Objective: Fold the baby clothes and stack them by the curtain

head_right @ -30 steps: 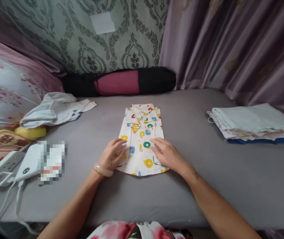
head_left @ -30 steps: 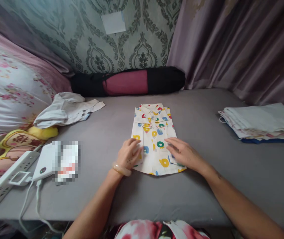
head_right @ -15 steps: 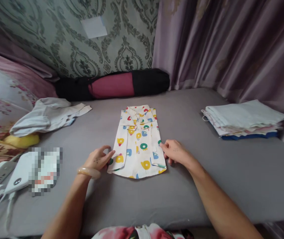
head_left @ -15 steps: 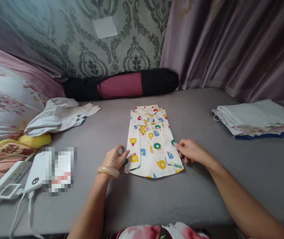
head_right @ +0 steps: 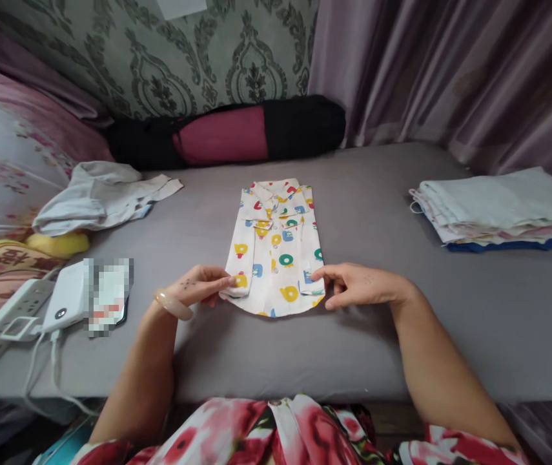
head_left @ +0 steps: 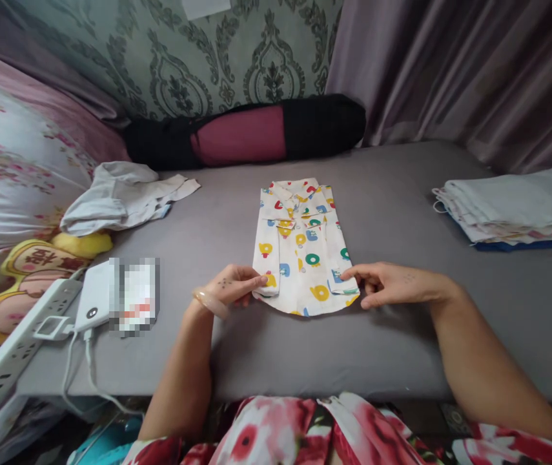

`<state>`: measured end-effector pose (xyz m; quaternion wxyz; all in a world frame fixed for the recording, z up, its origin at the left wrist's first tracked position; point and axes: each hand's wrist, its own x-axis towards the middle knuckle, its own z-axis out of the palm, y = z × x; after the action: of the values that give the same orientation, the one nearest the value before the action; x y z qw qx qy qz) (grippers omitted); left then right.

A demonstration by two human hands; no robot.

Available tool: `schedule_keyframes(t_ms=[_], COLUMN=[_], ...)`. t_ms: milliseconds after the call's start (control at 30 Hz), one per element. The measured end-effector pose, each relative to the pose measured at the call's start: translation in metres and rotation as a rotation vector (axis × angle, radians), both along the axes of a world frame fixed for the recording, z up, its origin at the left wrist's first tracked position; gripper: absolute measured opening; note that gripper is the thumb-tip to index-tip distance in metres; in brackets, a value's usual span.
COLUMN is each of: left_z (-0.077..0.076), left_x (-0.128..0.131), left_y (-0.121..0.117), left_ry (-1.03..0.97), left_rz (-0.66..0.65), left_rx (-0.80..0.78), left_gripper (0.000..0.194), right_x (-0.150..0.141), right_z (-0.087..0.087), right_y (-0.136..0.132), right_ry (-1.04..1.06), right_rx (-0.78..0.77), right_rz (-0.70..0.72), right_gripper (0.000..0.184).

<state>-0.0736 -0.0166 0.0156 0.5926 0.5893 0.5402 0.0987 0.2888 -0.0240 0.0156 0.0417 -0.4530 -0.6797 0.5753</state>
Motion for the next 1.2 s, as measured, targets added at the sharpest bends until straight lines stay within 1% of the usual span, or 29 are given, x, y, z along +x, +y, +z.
schedule_keyframes(t_ms=[100,233,267,433,567,700,833,1067,1200], left_z=[-0.003,-0.001,0.001,0.004,0.000,-0.005,-0.005,-0.012,-0.015], left_x=[-0.002,-0.002,-0.002,0.000,0.002,0.003,0.006,0.010,0.008], left_y=[0.003,0.005,0.005,0.004,0.007,0.008,0.008,0.011,0.012], left_ry=[0.006,0.019,0.013,-0.031,-0.105,-0.156,-0.175,-0.187,-0.130], left_rz=[0.037,0.114,0.136,0.222,0.294,0.324,0.341,0.386,0.390], left_rx=[0.015,0.054,0.065,0.074,0.091,0.125,0.156,0.140,0.107], left_gripper=[0.044,0.045,0.045,0.049,0.055,0.061,0.060,0.059,0.057], right_x=[0.001,-0.007,-0.009,-0.010,-0.008,-0.010,-0.013,-0.010,-0.009], right_z=[-0.004,-0.009,-0.009,-0.009,-0.013,-0.017,-0.020,-0.032,-0.037], right_y=[0.000,0.001,0.002,0.006,0.009,0.011,0.012,0.016,0.016], right_ry=[-0.024,-0.028,-0.015,0.008,-0.003,-0.007,-0.079,-0.190,-0.238], right_rx=[0.034,0.106,0.127,0.190,0.242,0.331,0.382,0.390,0.380], right_rz=[-0.014,-0.102,-0.123,-0.164,-0.229,-0.326,-0.400,-0.417,-0.403], right_gripper=[0.061,0.039,0.037,0.041,0.046,0.043,0.039,0.036,0.035])
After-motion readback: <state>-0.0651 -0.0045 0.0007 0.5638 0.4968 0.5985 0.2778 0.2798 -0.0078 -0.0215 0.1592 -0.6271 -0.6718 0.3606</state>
